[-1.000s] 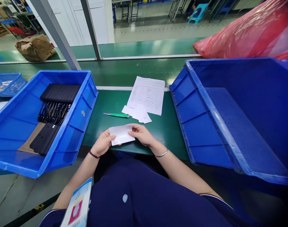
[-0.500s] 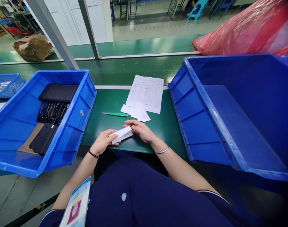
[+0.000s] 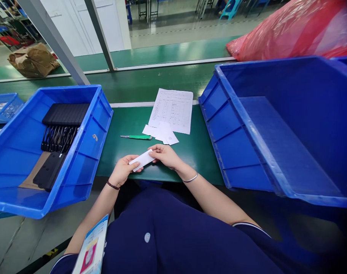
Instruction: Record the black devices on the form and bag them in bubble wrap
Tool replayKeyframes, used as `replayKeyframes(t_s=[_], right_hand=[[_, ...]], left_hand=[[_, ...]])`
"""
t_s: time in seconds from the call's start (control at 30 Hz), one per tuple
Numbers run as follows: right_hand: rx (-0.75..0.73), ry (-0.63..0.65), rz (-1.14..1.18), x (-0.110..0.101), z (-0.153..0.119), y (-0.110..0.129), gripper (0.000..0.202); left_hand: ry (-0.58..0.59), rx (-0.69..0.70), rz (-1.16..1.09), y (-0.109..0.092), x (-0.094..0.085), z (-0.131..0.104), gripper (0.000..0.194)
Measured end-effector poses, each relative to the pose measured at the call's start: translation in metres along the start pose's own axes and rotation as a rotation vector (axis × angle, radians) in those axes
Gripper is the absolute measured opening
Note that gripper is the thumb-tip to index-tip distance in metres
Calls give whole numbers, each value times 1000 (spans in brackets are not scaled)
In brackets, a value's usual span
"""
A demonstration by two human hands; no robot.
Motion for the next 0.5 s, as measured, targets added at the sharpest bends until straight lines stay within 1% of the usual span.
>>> replayKeyframes(t_s=[0.23,0.5], right_hand=[[12,-13,19,0,0,2,30],[8,-27,-4,0,-1,4,26]], left_hand=[[-1,-14,31,-6,2,2,49],[1,-61,93,-5,1,6,43]])
Point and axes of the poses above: each hand's wrist, its own z-axis towards the middle knuckle, its own x-axis out of the palm, y = z × x, the point moved 4 cm from there along z, towards the middle knuckle, and after that the axes turned 8 degrees about y, right-handed, at the moved point
